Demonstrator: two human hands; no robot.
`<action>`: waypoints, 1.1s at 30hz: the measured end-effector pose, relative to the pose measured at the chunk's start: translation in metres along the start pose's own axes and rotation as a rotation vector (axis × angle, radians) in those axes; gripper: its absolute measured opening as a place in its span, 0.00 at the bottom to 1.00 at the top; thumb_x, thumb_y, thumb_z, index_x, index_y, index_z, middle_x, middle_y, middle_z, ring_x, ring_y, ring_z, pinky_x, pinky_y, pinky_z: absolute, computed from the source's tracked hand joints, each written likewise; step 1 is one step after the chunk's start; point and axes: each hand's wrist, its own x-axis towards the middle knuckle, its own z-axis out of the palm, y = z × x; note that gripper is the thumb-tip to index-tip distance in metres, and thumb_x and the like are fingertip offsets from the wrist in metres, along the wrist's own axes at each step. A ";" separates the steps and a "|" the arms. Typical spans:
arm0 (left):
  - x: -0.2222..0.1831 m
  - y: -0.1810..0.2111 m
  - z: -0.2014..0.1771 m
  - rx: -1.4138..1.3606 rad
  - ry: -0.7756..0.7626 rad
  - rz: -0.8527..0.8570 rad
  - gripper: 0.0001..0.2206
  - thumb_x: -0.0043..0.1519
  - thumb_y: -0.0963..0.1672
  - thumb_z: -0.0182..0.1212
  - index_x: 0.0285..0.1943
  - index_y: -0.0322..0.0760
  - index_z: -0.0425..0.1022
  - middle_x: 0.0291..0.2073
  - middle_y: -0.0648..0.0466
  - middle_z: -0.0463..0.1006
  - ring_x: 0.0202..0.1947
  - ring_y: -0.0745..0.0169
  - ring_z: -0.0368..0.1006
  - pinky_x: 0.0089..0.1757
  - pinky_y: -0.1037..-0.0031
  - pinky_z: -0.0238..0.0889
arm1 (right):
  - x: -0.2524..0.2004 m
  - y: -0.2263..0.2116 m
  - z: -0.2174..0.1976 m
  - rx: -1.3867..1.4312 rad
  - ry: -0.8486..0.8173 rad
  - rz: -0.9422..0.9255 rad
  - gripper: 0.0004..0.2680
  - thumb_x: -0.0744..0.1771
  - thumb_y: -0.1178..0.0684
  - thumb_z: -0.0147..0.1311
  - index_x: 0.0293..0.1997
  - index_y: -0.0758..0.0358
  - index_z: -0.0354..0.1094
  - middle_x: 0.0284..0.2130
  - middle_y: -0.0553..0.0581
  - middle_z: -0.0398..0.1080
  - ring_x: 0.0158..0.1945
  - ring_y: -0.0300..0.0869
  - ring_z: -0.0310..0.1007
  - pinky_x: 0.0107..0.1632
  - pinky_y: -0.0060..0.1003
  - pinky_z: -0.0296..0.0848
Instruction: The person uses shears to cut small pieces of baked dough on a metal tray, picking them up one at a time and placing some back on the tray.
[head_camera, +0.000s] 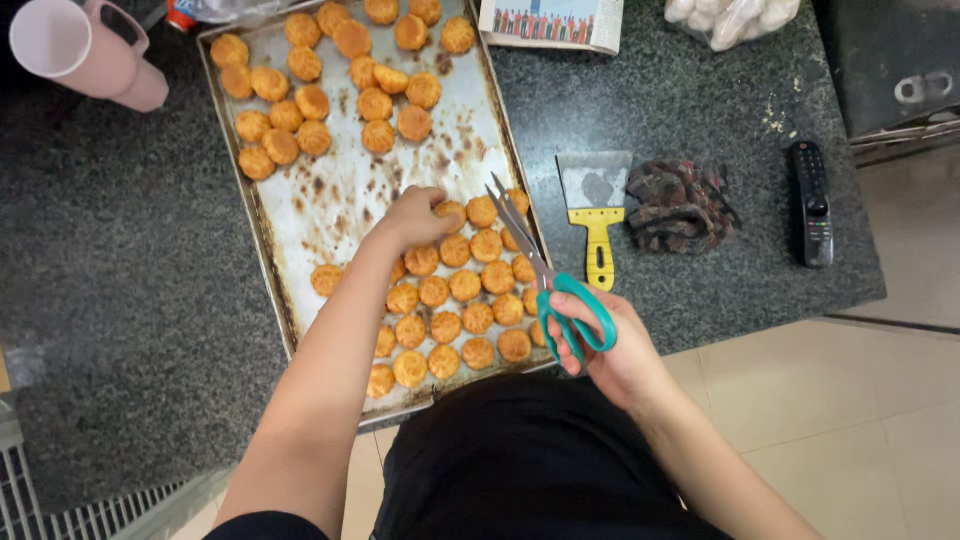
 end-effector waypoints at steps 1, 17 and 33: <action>0.003 0.003 -0.007 0.026 0.019 -0.072 0.24 0.56 0.51 0.72 0.60 0.40 0.76 0.57 0.42 0.73 0.58 0.43 0.71 0.58 0.60 0.63 | 0.002 -0.001 0.001 -0.005 0.001 0.007 0.13 0.66 0.50 0.58 0.51 0.67 0.72 0.24 0.51 0.69 0.21 0.34 0.67 0.20 0.29 0.63; 0.050 0.023 -0.030 0.223 0.666 0.034 0.24 0.51 0.43 0.74 0.55 0.39 0.68 0.49 0.47 0.72 0.56 0.46 0.65 0.56 0.54 0.53 | 0.017 -0.004 -0.001 0.013 0.026 0.031 0.13 0.65 0.50 0.59 0.50 0.65 0.70 0.23 0.50 0.69 0.20 0.34 0.67 0.19 0.29 0.64; -0.077 0.039 -0.026 -1.824 0.154 -0.295 0.23 0.65 0.59 0.47 0.47 0.39 0.69 0.30 0.53 0.70 0.26 0.62 0.60 0.31 0.72 0.56 | 0.001 0.018 0.028 -0.122 -0.146 0.067 0.13 0.65 0.50 0.59 0.49 0.68 0.71 0.23 0.53 0.69 0.19 0.35 0.67 0.17 0.29 0.64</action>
